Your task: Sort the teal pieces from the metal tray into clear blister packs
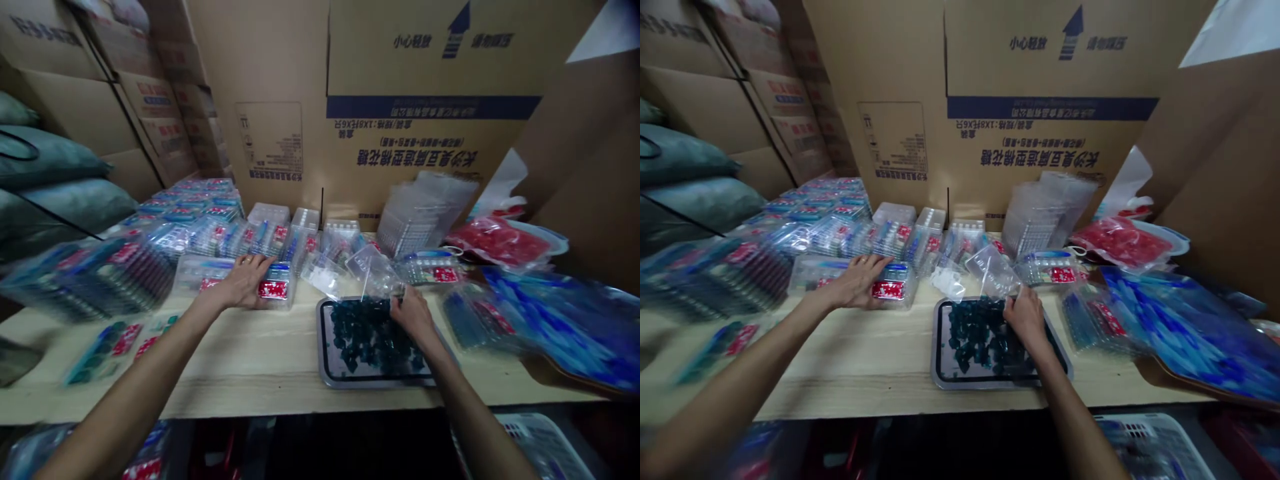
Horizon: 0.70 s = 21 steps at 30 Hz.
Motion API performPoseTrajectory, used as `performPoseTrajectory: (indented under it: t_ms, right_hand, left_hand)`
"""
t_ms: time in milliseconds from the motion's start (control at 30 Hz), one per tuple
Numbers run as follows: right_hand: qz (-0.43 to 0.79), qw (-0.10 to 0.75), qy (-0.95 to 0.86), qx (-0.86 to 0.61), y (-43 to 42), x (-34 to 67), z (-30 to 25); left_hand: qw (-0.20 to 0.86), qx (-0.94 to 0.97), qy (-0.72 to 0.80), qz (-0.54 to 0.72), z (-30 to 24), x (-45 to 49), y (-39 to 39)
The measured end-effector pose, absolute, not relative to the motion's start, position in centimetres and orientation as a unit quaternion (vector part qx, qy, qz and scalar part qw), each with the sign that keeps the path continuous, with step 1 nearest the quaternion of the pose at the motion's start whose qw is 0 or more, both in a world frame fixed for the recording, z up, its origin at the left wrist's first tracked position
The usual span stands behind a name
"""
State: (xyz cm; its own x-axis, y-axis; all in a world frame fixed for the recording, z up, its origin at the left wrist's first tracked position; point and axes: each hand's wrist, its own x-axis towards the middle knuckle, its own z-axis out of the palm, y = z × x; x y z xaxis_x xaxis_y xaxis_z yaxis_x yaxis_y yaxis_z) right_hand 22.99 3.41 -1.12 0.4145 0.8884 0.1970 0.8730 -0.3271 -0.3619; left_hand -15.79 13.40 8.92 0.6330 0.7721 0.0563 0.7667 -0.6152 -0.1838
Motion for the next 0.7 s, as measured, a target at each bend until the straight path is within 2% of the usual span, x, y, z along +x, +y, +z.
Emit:
performPoseTrajectory:
  t_ms: [67, 200, 367, 433, 533, 633, 700]
  right_hand:
    - [0.053, 0.192, -0.508, -0.838, 3.7, 23.0, -1.8]
    - [0.095, 0.212, -0.468, -0.853, 4.1, 21.7, -2.3]
    - [0.130, 0.287, -0.408, -0.857, 4.9, 21.9, -2.4]
    - [0.139, 0.354, -0.405, -0.832, 5.0, 22.6, -2.7]
    - [0.192, 0.520, -0.392, -0.735, 4.6, 22.9, -2.7]
    - [0.295, 0.662, -0.337, -0.600, 3.6, 21.8, -1.6]
    - [0.369, 0.702, -0.319, -0.520, 2.5, 20.6, -0.4]
  left_hand:
    - [0.100, -0.900, -0.425, -0.001, 9.5, -15.4, 12.8]
    - [0.083, -0.897, -0.434, -0.025, 10.2, -14.7, 9.2]
    - [-0.048, -0.871, -0.488, 0.031, 6.7, -15.3, 1.3]
    - [-0.081, -0.831, -0.548, 0.052, 4.3, -15.7, -1.1]
    - [-0.055, -0.753, -0.654, 0.042, 1.3, -15.9, -2.8]
    - [-0.008, -0.696, -0.717, -0.035, 0.2, -15.1, -2.6]
    - [-0.012, -0.691, -0.710, -0.134, 0.3, -13.8, -2.1]
